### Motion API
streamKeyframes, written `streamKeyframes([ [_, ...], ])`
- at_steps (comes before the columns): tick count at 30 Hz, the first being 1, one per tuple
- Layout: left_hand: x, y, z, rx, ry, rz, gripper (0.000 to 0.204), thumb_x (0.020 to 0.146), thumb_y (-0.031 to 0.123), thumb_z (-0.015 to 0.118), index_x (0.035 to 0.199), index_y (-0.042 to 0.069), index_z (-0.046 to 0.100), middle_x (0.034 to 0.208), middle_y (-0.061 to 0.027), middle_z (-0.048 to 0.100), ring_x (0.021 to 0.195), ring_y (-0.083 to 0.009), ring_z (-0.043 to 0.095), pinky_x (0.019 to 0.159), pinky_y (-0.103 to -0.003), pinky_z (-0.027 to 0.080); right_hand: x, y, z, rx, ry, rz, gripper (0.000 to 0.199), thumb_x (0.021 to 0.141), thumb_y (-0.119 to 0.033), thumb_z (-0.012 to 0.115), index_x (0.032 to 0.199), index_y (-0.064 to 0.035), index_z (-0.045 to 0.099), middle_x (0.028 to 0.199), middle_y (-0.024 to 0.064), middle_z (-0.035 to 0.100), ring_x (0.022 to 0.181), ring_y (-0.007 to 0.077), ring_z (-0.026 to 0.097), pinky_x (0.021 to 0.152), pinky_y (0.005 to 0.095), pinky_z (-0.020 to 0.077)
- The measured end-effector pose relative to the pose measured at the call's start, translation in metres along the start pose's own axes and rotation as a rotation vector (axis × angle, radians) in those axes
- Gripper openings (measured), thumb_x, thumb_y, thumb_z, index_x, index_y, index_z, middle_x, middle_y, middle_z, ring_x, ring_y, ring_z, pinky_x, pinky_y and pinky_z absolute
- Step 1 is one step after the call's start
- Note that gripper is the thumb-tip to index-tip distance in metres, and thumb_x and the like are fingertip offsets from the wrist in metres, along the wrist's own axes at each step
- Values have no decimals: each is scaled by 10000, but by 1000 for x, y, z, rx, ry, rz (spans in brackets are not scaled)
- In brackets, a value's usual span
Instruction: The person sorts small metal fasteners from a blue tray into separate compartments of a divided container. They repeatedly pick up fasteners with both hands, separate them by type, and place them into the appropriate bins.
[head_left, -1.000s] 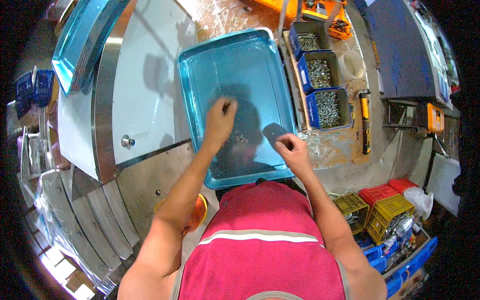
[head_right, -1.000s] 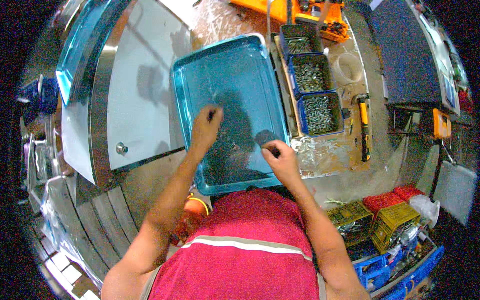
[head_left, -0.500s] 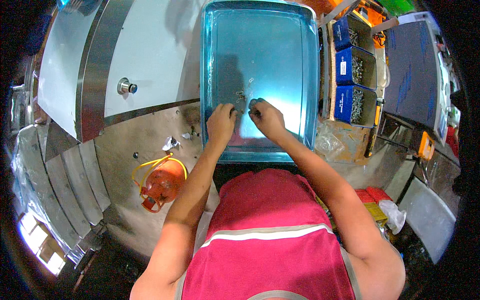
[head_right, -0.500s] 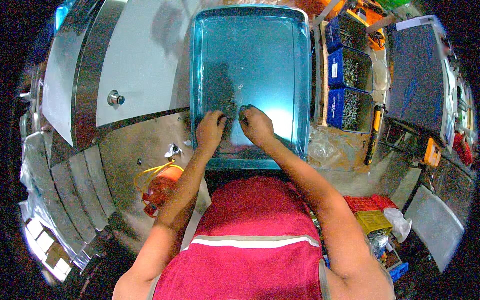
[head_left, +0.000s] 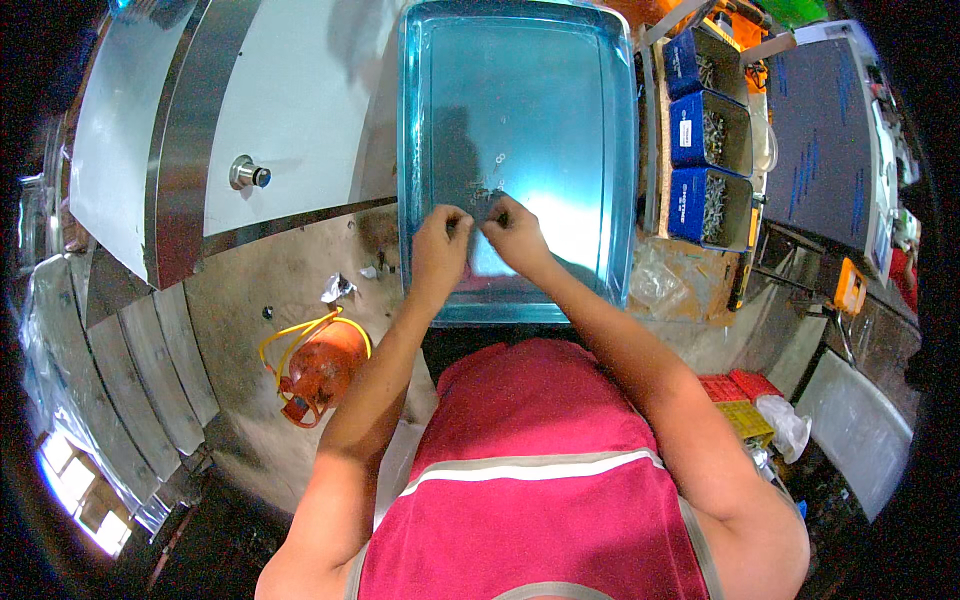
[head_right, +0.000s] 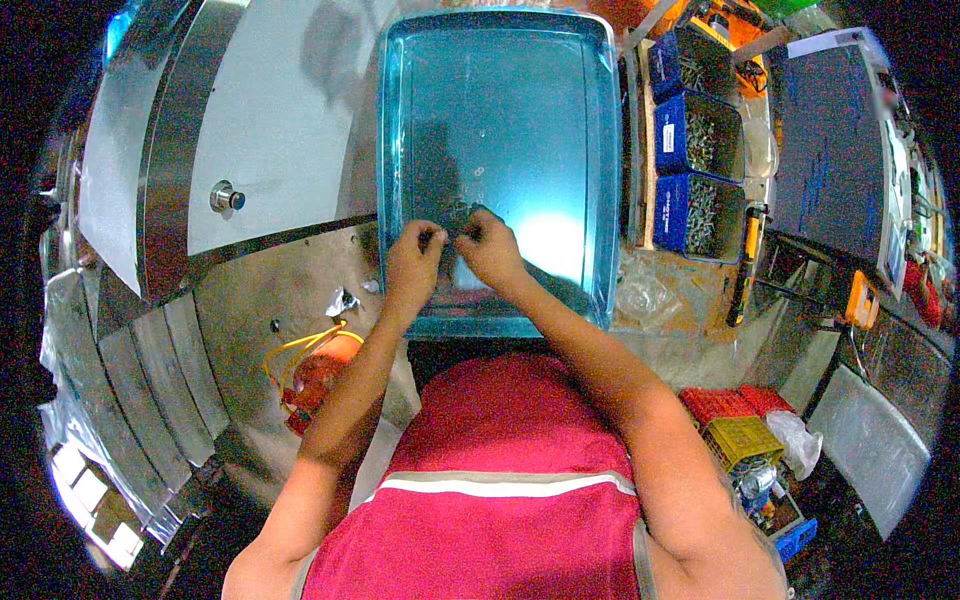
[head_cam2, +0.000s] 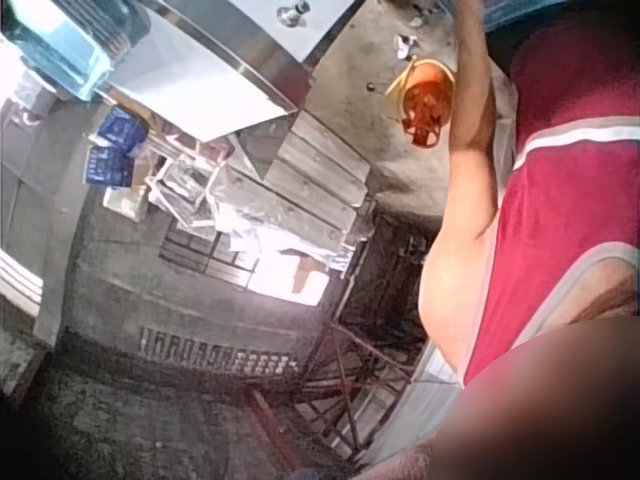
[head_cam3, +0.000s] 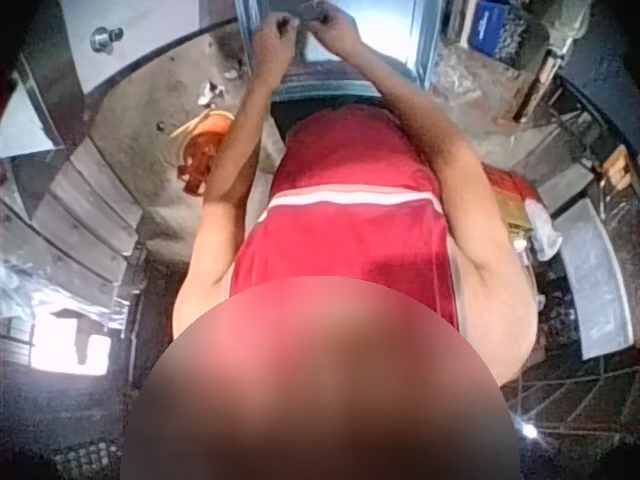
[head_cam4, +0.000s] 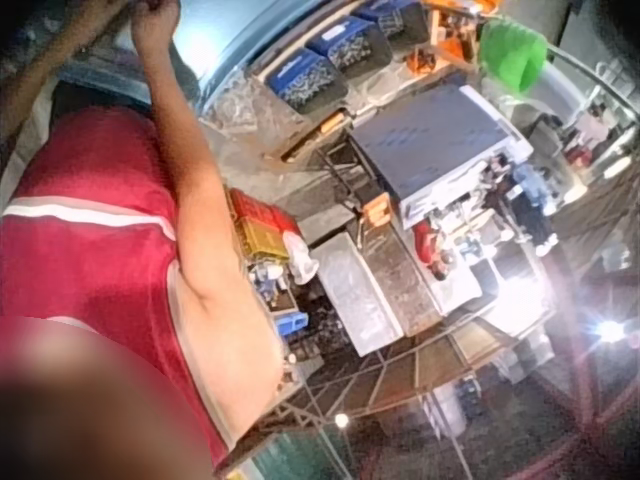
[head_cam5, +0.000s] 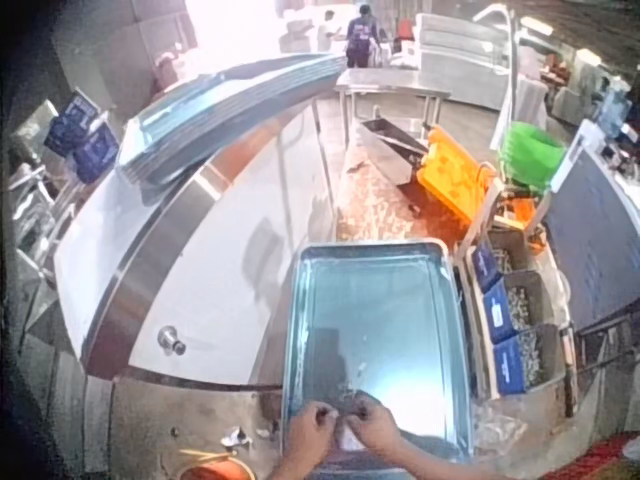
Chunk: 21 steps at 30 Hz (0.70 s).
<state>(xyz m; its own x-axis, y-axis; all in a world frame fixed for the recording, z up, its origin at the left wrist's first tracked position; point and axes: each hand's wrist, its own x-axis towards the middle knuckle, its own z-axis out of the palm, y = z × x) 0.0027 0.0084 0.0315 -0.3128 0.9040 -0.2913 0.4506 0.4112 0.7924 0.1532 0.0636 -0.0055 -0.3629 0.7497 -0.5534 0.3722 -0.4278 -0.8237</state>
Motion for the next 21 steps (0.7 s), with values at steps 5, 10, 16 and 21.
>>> streamKeyframes([
  [5, -8, 17, 15, 9, -36, 121, 198, 935, 195, 690, 1049, 34, 687, 1017, -153, 711, 966, -334, 678, 850, -405, 528, -9, 6, -15, 1082, -103, 290, 142, 931, -148, 582, 970, -22, 634, 820, 77, 647, 825, 252, 682, 674, 376, 567],
  [10, 37, -3, 25, 287, 92, 188, 223, 928, 201, 672, 1100, 59, 676, 1077, -143, 656, 988, -382, 653, 816, -463, 531, 4, -4, -20, -78, 139, 33, 154, 924, -194, 625, 926, -42, 652, 832, 98, 680, 758, 298, 675, 696, 418, 548],
  [16, 50, -9, 26, 397, 1, 190, 202, 907, 222, 683, 1034, 66, 662, 1072, -140, 654, 975, -380, 651, 825, -479, 524, 20, -20, -7, -628, 273, -122, 234, 887, -245, 668, 1031, -66, 628, 940, 192, 715, 893, 421, 693, 755, 532, 550],
  [21, 56, -9, 10, 219, 95, 76, 185, 898, 194, 702, 1030, 67, 677, 979, -158, 707, 889, -388, 682, 831, -455, 536, 28, -23, -1, -767, 238, -101, 210, 888, -226, 656, 1023, -73, 605, 922, 188, 709, 885, 409, 696, 747, 534, 552],
])
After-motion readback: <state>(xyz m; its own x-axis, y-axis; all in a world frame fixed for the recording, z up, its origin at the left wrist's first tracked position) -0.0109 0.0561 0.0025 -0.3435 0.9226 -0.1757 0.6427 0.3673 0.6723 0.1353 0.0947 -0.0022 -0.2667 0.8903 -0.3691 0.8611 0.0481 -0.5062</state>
